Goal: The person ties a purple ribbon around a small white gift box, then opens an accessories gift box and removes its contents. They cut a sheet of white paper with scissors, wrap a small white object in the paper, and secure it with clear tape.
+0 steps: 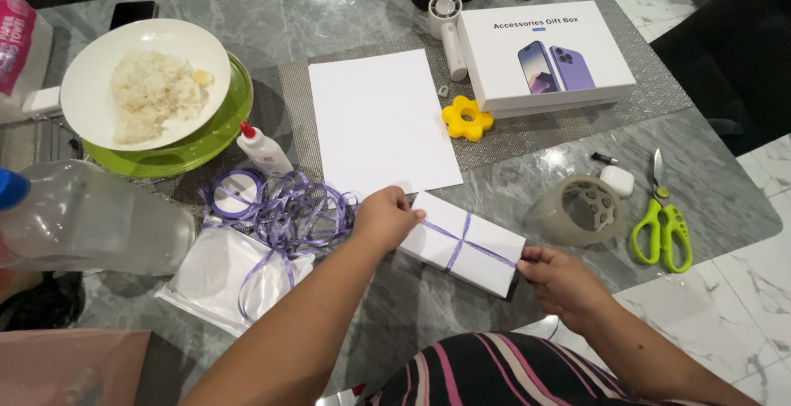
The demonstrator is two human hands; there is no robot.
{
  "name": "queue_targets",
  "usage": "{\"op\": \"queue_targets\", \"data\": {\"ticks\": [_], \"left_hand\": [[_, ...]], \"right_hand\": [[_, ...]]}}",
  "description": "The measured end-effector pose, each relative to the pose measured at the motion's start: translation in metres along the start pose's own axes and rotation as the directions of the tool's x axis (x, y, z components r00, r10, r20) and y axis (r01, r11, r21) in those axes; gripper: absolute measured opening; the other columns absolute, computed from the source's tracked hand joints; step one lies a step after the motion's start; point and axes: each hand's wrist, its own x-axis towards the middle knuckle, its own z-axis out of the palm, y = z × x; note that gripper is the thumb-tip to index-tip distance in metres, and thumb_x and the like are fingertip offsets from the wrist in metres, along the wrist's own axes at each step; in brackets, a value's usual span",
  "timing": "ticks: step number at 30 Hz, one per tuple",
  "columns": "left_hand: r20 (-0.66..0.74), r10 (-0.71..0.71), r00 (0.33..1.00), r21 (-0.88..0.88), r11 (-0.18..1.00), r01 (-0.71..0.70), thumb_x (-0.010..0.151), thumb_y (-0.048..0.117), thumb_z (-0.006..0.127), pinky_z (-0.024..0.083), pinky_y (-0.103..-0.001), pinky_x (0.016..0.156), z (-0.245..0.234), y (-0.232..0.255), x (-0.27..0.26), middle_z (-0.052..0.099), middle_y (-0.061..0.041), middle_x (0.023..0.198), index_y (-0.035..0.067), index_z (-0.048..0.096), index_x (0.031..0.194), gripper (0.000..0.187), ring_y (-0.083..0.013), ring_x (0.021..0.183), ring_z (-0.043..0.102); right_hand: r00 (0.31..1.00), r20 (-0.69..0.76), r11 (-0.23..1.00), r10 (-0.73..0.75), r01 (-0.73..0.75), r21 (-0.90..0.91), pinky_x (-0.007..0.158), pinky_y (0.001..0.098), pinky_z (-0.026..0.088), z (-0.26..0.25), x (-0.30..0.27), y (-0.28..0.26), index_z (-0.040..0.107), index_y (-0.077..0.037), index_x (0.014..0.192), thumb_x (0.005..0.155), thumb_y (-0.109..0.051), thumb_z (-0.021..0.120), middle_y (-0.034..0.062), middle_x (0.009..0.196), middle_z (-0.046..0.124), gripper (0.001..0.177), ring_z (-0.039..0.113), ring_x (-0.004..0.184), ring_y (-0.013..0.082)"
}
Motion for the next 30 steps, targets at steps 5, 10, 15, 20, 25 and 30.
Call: {"op": "queue_targets", "data": {"ticks": [5,10,15,20,25,30], "left_hand": [[-0.009,-0.008,1.0,0.021,1.0,0.008,0.077,0.033,0.084,0.055,-0.039,0.071,-0.002,0.002,-0.002,0.071,-0.012,0.075,0.007,0.065,0.079,0.033,-0.0266,0.073,0.07],[-0.015,0.008,1.0,0.059,0.998,-0.007,0.078,0.034,0.084,0.056,-0.04,0.073,0.001,-0.003,0.007,0.072,-0.013,0.077,0.007,0.066,0.079,0.033,-0.0276,0.076,0.07],[0.014,0.079,0.997,0.053,0.995,-0.08,0.078,0.03,0.085,0.055,-0.037,0.071,0.002,-0.016,0.023,0.072,-0.011,0.076,0.008,0.068,0.077,0.028,-0.0245,0.073,0.069],[0.172,-0.049,0.984,-0.202,0.976,0.084,0.084,0.022,0.081,0.05,-0.033,0.055,0.001,-0.02,0.029,0.068,-0.009,0.069,0.005,0.064,0.076,0.025,-0.0169,0.059,0.062],[0.122,-0.076,0.99,-0.357,0.927,0.115,0.085,0.018,0.08,0.044,-0.029,0.051,0.005,-0.017,0.022,0.064,-0.005,0.065,0.004,0.064,0.076,0.024,-0.0128,0.055,0.055],[0.161,0.108,0.981,-0.739,0.672,0.048,0.087,0.011,0.079,0.042,-0.026,0.051,0.012,-0.004,0.028,0.062,-0.001,0.068,0.005,0.065,0.078,0.018,-0.0093,0.057,0.051]], "right_hand": [[0.998,-0.063,0.996,-0.004,-0.001,-0.086,0.038,0.0279,0.019,0.004,0.001,-0.004,0.067,-0.005,0.118,0.093,-0.014,0.067,-0.0023,0.063,0.044,0.027,0.028,0.04,0.0076],[0.994,-0.08,0.986,-0.073,0.06,-0.155,0.039,0.0284,0.021,0.0,0.007,-0.006,0.07,0.0,0.11,0.09,-0.011,0.07,0.0005,0.068,0.055,0.023,0.031,0.041,0.0087],[0.995,-0.06,0.992,-0.077,0.071,-0.101,0.038,0.028,0.022,-0.004,0.01,-0.001,0.07,0.0,0.11,0.089,-0.009,0.071,0.0005,0.069,0.055,0.023,0.033,0.041,0.0085],[0.995,-0.063,0.989,-0.075,0.067,-0.128,0.037,0.0277,0.021,-0.003,0.012,0.005,0.068,-0.002,0.111,0.089,-0.011,0.071,0.002,0.067,0.056,0.024,0.033,0.04,0.0087],[0.996,-0.008,0.994,-0.087,0.087,-0.064,0.037,0.0263,0.022,-0.009,0.017,0.005,0.062,-0.005,0.117,0.088,-0.009,0.07,-0.0001,0.068,0.055,0.031,0.035,0.041,0.0074],[0.983,0.153,0.986,-0.106,0.084,0.144,0.037,0.0238,0.025,-0.032,0.018,0.009,0.064,-0.004,0.118,0.09,-0.012,0.068,-0.003,0.07,0.054,0.03,0.034,0.041,0.0062]]}}
